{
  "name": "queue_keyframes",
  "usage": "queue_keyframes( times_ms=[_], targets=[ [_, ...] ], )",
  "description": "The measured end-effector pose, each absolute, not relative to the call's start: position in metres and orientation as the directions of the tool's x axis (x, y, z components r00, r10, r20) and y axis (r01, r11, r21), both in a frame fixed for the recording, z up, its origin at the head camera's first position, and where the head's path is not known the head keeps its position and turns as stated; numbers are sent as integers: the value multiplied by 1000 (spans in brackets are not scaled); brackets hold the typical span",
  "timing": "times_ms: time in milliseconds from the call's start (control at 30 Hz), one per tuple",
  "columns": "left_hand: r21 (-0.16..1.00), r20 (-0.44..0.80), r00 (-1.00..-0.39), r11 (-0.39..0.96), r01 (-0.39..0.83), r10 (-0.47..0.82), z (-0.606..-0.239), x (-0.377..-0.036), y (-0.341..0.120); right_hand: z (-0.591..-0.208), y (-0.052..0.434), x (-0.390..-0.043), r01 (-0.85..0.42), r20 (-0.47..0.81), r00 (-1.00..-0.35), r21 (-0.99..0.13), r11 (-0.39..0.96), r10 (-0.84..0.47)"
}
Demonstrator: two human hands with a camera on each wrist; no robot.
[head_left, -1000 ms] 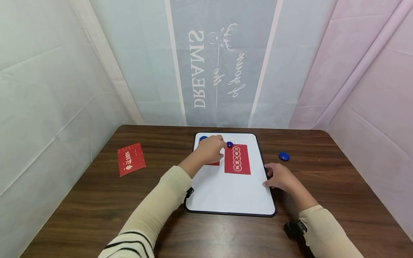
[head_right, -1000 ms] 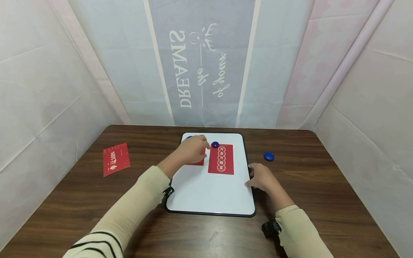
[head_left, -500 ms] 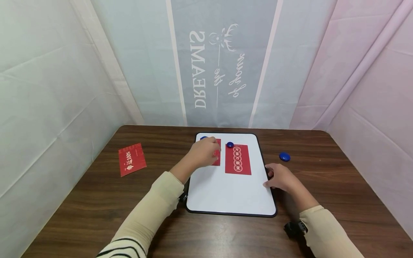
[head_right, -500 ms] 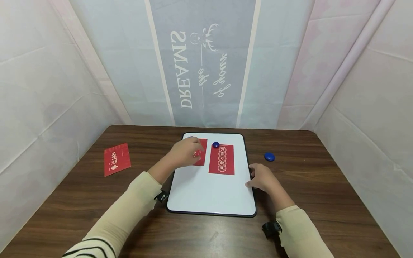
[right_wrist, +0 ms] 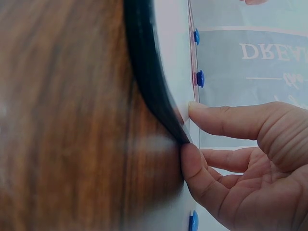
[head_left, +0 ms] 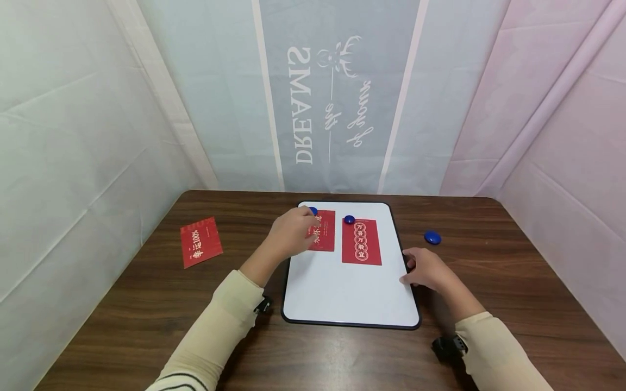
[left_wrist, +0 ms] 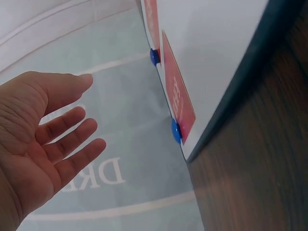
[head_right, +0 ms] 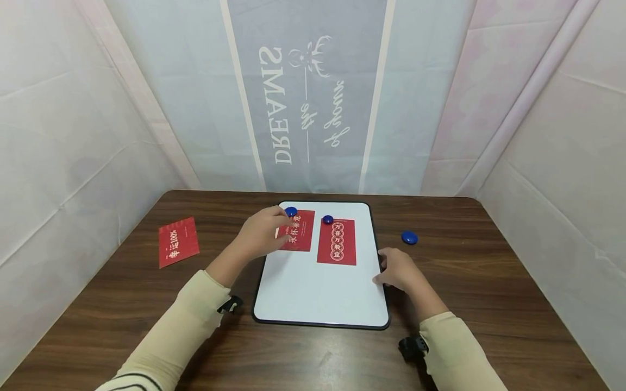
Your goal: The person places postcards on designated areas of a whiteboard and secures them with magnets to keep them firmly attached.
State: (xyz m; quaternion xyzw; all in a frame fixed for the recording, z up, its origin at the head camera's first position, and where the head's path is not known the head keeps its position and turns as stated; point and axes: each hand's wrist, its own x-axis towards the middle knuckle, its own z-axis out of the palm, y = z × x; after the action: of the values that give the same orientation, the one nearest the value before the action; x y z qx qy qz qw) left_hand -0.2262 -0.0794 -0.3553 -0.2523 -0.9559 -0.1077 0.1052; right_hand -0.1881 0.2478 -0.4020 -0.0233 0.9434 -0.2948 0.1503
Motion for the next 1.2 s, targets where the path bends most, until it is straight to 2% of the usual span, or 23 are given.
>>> queue_keyframes(
  times_ms=[233,533,867,1200],
  targets=[
    [207,356,-840,842,498,409,-360,-222,-97,-401,247,-188,52,-279,-951,-561,826,-129],
    [196,432,-816,843,501,384,-364,-217,-122,-399,247,-188,44,-277,-951,-551,833,-133],
    [255,375,-874,872,417,308,-360,-205,-147,-398,247,-188,55,-286,-949,-561,826,-131],
    [265,401,-879,886,381,258,-362,-201,-177,-398,247,-187,53,-281,-951,-561,826,-129]
  ],
)
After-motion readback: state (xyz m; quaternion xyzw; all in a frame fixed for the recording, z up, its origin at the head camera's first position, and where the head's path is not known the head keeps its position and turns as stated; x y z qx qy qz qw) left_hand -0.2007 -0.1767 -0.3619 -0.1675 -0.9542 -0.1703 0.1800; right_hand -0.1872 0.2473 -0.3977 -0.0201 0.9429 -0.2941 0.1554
